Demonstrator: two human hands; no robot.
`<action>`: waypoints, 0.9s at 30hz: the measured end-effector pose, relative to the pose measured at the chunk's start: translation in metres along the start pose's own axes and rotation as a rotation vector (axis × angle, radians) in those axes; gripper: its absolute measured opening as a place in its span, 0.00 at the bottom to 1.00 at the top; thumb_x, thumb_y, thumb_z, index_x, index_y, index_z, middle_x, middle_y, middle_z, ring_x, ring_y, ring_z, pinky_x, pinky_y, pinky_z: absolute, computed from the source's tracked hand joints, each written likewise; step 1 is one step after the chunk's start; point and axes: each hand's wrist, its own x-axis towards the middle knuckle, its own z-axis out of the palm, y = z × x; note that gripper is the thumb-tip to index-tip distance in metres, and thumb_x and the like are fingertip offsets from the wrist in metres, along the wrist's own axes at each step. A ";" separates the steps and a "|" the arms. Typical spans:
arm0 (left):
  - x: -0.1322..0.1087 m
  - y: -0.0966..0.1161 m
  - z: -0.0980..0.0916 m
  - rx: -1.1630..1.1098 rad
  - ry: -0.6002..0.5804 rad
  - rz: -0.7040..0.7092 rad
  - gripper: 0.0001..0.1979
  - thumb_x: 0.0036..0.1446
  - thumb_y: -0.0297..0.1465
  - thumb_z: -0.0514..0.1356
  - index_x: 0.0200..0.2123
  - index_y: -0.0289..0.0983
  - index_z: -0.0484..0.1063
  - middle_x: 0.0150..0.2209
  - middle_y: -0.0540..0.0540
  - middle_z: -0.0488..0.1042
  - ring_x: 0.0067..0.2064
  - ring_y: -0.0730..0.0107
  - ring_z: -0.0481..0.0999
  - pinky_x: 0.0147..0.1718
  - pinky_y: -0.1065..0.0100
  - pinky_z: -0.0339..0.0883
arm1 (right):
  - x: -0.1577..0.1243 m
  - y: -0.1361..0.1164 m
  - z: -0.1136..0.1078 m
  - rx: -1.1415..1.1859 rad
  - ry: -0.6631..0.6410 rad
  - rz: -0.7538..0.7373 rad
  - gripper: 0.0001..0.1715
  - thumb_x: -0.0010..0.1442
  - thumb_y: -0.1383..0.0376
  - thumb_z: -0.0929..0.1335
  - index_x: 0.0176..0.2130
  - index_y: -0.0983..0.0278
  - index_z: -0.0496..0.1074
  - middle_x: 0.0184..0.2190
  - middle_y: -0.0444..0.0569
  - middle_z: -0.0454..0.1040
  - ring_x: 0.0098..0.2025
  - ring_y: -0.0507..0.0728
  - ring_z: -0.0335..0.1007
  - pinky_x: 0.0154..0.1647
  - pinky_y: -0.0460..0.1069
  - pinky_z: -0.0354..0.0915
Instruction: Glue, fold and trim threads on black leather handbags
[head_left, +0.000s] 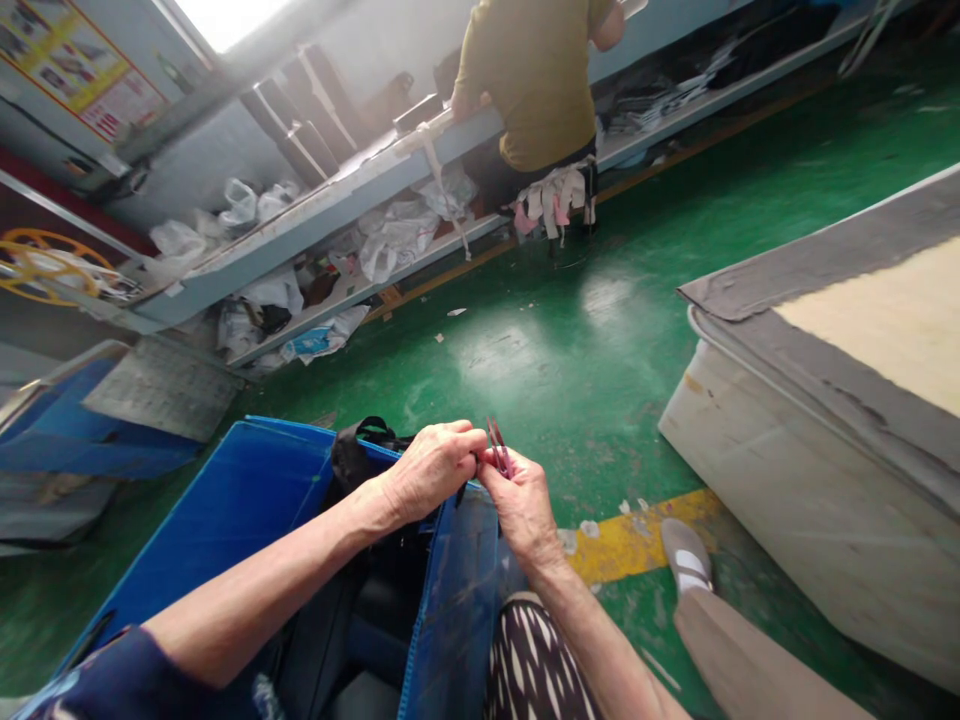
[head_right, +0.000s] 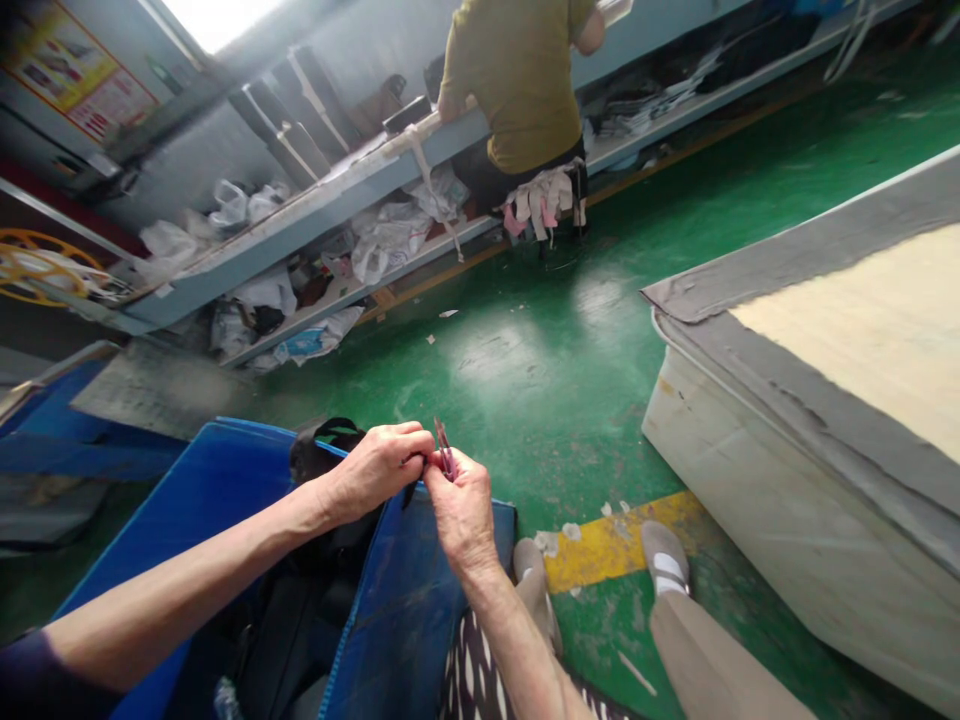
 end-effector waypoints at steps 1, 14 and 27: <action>0.000 -0.001 0.000 -0.045 0.012 0.001 0.09 0.48 0.20 0.49 0.25 0.36 0.66 0.25 0.51 0.63 0.27 0.75 0.63 0.28 0.74 0.55 | 0.000 -0.001 0.000 0.005 0.002 0.004 0.11 0.52 0.60 0.66 0.26 0.67 0.67 0.21 0.40 0.60 0.25 0.50 0.51 0.27 0.45 0.53; -0.011 -0.007 0.000 -0.201 0.069 -0.055 0.08 0.55 0.24 0.49 0.28 0.36 0.67 0.26 0.52 0.67 0.29 0.75 0.65 0.31 0.75 0.58 | 0.005 -0.003 -0.002 0.044 -0.044 0.015 0.12 0.50 0.61 0.67 0.32 0.67 0.74 0.25 0.45 0.71 0.29 0.53 0.63 0.33 0.47 0.59; -0.008 -0.011 -0.004 -0.199 0.014 -0.071 0.08 0.56 0.27 0.49 0.30 0.36 0.67 0.25 0.52 0.66 0.28 0.75 0.64 0.30 0.75 0.56 | 0.007 0.004 -0.004 -0.167 -0.012 0.000 0.09 0.51 0.62 0.64 0.28 0.66 0.69 0.21 0.39 0.63 0.23 0.50 0.54 0.25 0.45 0.53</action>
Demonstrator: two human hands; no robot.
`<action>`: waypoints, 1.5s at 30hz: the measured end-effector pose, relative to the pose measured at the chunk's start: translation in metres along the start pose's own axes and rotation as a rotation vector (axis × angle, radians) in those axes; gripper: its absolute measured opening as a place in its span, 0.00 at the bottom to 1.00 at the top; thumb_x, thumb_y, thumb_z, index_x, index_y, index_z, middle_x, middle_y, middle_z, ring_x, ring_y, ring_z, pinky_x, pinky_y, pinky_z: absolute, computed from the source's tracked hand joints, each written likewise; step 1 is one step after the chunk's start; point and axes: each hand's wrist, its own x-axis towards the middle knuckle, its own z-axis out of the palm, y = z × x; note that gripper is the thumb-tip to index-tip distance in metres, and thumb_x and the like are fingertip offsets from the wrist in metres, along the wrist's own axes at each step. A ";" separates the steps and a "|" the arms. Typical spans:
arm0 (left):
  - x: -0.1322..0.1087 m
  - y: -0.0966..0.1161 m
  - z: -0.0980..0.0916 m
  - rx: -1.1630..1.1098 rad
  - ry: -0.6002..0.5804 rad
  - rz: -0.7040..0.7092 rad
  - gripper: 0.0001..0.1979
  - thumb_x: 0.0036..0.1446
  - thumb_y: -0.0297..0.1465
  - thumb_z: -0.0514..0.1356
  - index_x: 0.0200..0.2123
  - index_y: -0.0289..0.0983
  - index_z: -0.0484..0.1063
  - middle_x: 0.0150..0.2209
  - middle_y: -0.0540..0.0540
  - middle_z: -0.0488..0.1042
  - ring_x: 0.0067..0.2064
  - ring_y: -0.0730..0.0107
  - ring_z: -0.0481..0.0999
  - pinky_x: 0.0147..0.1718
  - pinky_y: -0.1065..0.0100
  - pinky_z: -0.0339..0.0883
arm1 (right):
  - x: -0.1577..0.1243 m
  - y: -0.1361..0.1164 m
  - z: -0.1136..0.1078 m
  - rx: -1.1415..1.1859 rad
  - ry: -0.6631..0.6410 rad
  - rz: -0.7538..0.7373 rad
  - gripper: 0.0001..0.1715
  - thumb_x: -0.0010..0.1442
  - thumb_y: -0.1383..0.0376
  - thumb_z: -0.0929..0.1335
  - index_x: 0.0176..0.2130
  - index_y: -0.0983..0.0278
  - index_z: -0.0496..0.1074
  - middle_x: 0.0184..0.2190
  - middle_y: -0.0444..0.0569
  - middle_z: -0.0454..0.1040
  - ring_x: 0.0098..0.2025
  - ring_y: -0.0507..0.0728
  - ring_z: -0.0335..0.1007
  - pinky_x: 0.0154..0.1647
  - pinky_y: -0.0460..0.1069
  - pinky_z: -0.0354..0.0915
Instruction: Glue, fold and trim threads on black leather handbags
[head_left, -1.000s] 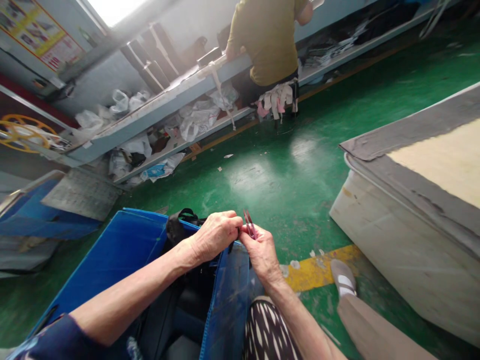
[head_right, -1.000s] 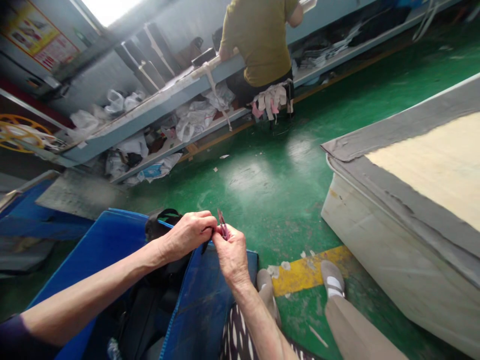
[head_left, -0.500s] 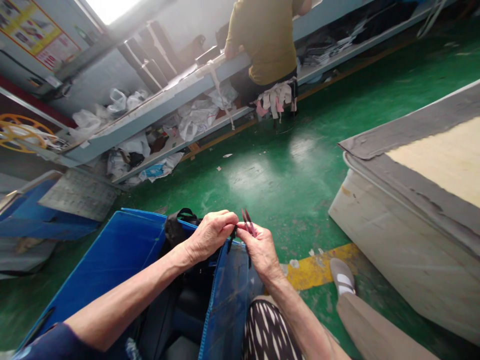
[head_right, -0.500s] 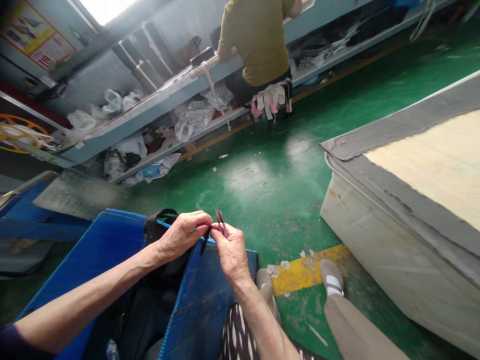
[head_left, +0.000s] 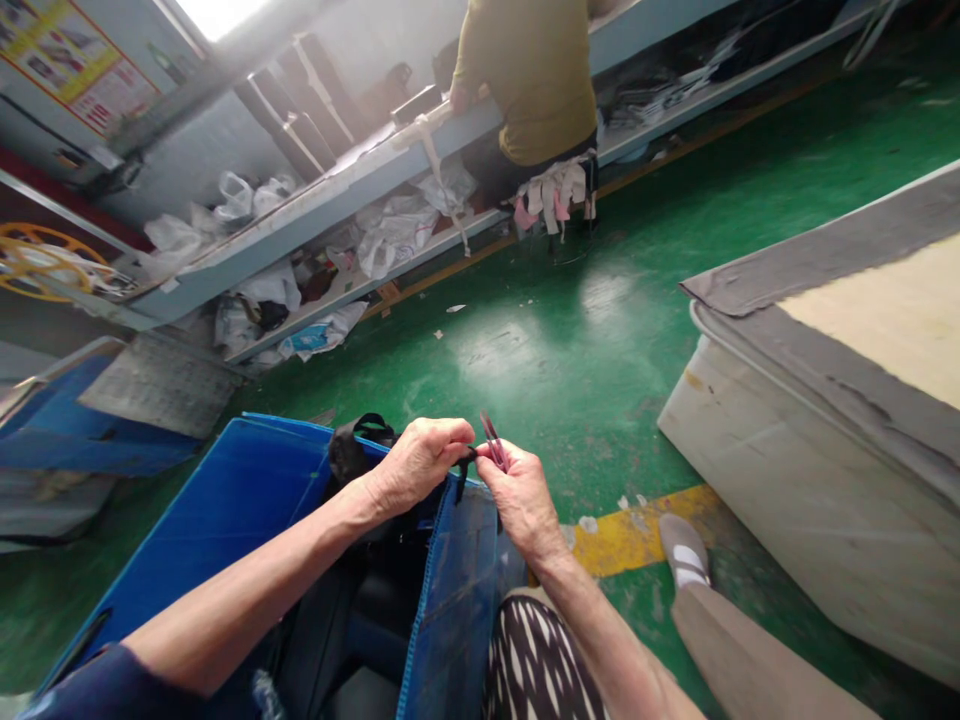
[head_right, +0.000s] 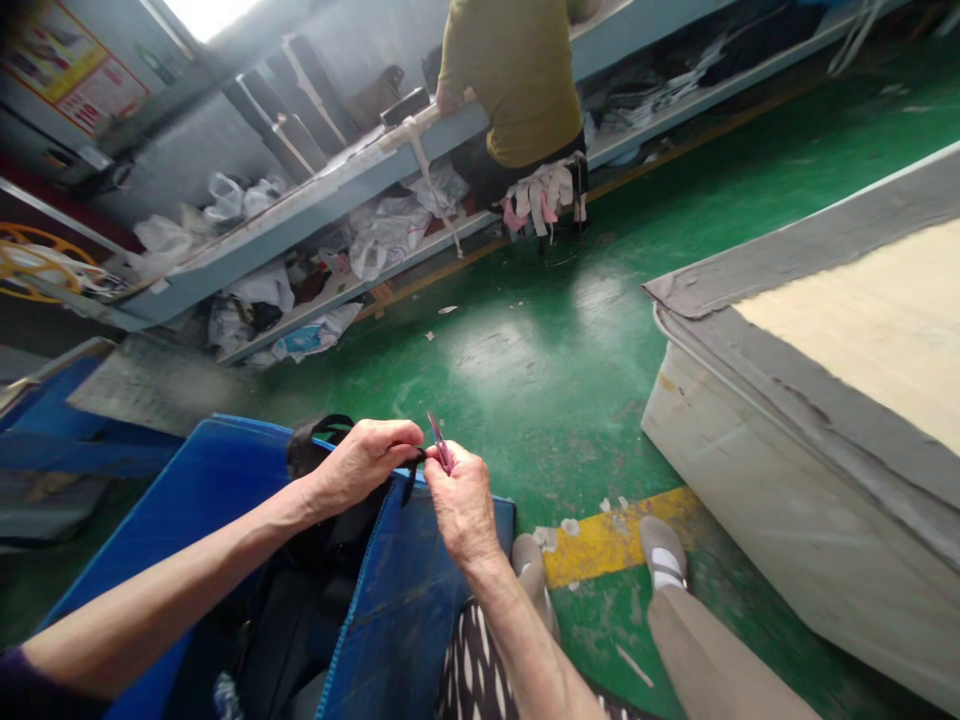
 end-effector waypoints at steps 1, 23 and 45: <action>-0.001 0.001 -0.001 -0.001 -0.012 -0.024 0.06 0.55 0.26 0.50 0.30 0.36 0.66 0.24 0.53 0.65 0.27 0.75 0.63 0.30 0.75 0.56 | -0.001 0.000 0.000 -0.018 0.003 0.001 0.08 0.50 0.62 0.64 0.28 0.65 0.68 0.20 0.39 0.62 0.23 0.50 0.53 0.25 0.45 0.53; -0.008 -0.002 -0.018 -0.037 -0.041 -0.029 0.03 0.55 0.26 0.49 0.32 0.37 0.61 0.25 0.54 0.63 0.26 0.77 0.60 0.27 0.75 0.54 | -0.009 -0.008 -0.010 -0.165 -0.047 0.057 0.05 0.47 0.64 0.62 0.25 0.64 0.65 0.17 0.38 0.55 0.21 0.50 0.47 0.22 0.45 0.48; -0.127 0.071 0.039 -0.614 0.210 -0.499 0.22 0.52 0.33 0.57 0.51 0.37 0.65 0.48 0.45 0.71 0.47 0.60 0.70 0.47 0.65 0.63 | -0.038 -0.027 0.000 0.057 0.050 0.061 0.17 0.49 0.53 0.68 0.26 0.64 0.63 0.18 0.36 0.52 0.18 0.47 0.42 0.16 0.44 0.44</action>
